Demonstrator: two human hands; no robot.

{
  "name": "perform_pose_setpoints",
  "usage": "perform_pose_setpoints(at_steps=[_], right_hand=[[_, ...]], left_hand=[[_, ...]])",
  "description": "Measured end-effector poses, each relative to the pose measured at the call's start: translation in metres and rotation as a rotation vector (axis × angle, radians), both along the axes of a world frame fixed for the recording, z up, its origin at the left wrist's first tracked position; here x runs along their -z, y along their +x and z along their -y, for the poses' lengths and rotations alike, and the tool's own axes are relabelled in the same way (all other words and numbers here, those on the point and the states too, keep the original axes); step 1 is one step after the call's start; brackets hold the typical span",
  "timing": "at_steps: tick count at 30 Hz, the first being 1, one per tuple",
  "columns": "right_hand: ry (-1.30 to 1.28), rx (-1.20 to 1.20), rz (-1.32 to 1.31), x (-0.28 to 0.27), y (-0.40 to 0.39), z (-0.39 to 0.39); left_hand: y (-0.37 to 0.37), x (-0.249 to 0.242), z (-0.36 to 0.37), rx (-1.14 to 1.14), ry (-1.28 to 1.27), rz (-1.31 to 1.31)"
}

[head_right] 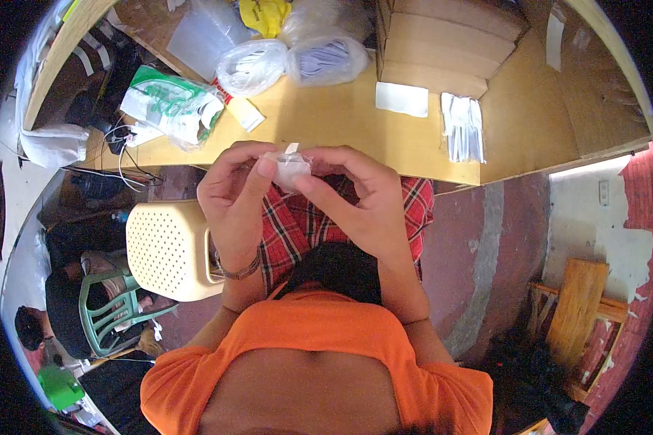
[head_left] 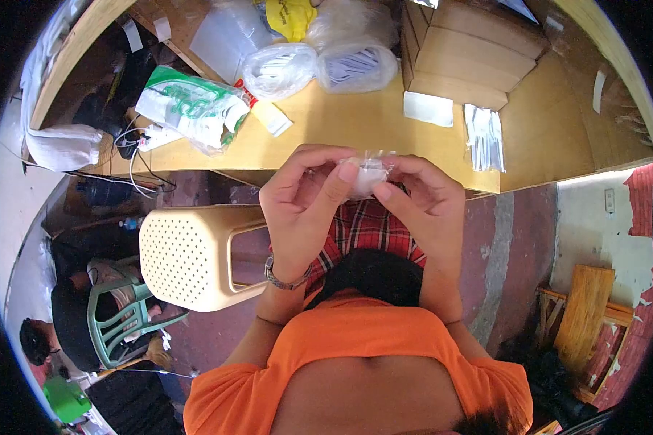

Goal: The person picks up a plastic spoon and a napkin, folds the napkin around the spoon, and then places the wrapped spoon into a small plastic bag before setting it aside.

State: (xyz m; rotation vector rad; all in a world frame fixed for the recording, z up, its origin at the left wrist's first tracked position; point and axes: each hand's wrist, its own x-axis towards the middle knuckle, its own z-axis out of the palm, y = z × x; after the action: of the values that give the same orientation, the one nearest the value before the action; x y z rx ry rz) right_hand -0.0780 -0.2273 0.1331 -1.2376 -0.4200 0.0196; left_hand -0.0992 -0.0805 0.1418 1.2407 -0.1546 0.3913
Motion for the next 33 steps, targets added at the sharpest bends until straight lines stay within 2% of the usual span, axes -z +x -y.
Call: perform_pose_setpoints(at_steps=[11,17,20,23,26,32,33], right_hand=[[0.059,0.028,-0.046,0.000,-0.001,-0.001],[0.136,0.084,-0.017,0.002,-0.001,-0.002],[0.153,0.152,-0.046,0.001,-0.001,-0.002],[0.118,0.214,-0.056,0.005,0.001,0.000],[0.139,0.266,-0.103,0.008,0.003,0.002],[0.203,0.176,-0.236,0.008,0.007,0.000],[0.201,0.093,-0.238,0.008,0.008,0.001]], left_hand=[[-0.003,-0.003,0.003,-0.059,-0.046,-0.082],[-0.002,0.003,0.004,0.050,-0.114,-0.064],[-0.004,0.002,0.003,0.043,-0.134,-0.144],[-0.006,0.001,0.005,0.129,-0.111,-0.122],[-0.005,0.013,0.002,0.173,0.046,-0.107],[-0.006,0.018,0.004,0.137,-0.033,-0.151],[-0.005,0.017,0.002,0.124,-0.055,-0.189]])
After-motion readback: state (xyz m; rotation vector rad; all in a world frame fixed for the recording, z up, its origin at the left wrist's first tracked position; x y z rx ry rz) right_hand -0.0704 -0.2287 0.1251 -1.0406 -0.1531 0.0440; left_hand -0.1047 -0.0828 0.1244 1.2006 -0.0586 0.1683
